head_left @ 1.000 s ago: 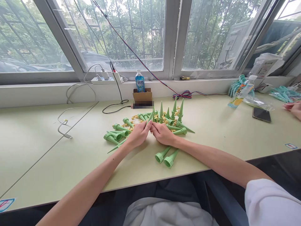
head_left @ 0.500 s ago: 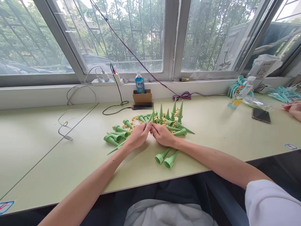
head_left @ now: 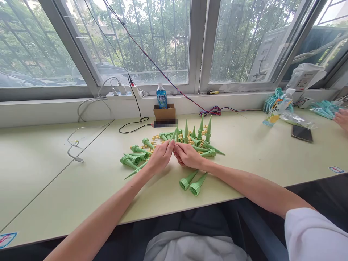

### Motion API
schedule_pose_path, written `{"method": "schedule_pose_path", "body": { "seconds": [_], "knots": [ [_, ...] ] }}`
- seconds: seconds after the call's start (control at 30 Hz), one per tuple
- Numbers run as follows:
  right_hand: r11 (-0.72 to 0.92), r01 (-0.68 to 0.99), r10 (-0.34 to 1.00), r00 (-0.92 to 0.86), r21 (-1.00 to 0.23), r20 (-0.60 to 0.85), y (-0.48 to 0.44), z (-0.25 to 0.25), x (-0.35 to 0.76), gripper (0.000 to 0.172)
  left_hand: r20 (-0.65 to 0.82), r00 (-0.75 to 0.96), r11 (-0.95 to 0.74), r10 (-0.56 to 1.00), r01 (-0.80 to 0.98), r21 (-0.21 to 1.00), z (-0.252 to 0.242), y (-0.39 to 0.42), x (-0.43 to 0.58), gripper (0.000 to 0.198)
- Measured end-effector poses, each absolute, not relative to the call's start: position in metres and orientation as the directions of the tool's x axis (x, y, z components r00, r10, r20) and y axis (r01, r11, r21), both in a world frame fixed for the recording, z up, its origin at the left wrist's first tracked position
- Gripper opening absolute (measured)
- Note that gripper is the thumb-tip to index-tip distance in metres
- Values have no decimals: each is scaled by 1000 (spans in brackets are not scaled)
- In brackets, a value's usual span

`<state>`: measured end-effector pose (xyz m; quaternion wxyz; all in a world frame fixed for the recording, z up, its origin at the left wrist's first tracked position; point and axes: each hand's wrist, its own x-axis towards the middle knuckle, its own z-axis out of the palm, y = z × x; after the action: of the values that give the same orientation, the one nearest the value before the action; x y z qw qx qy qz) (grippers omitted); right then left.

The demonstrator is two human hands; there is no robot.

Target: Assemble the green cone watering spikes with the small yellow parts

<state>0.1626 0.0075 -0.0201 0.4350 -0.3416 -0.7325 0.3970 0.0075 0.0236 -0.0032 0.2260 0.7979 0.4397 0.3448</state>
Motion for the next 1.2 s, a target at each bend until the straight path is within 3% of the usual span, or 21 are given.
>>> {"method": "schedule_pose_path", "body": {
  "seconds": [0.13, 0.3, 0.5, 0.7, 0.9, 1.03, 1.2],
  "knots": [
    [241, -90, 854, -454, -966, 255, 8, -20, 161, 39, 396, 375, -545, 838, 550, 633, -5, 24, 8, 43],
    [174, -147, 864, -451, -974, 223, 8, -19, 159, 42, 405, 357, -540, 842, 562, 626, -6, 26, 8, 41],
    [348, 64, 894, -322, -935, 311, 7, -21, 158, 42, 338, 334, -472, 880, 529, 705, -1, 23, 10, 45],
    [548, 379, 835, -199, -746, 513, 9, -19, 161, 31, 247, 317, -368, 916, 414, 833, -1, 24, 12, 46],
    [659, 447, 751, -332, -605, 571, 13, -22, 166, 24, 103, 251, -173, 962, 273, 946, 1, 27, 10, 46],
    [722, 511, 679, -393, -466, 620, 16, -21, 171, 21, 80, 272, -141, 959, 213, 967, 5, 24, 10, 48],
    [739, 585, 635, -437, -334, 638, 17, -17, 175, 28, 53, 324, -121, 945, 191, 974, 3, 20, 11, 56]
  ]
}}
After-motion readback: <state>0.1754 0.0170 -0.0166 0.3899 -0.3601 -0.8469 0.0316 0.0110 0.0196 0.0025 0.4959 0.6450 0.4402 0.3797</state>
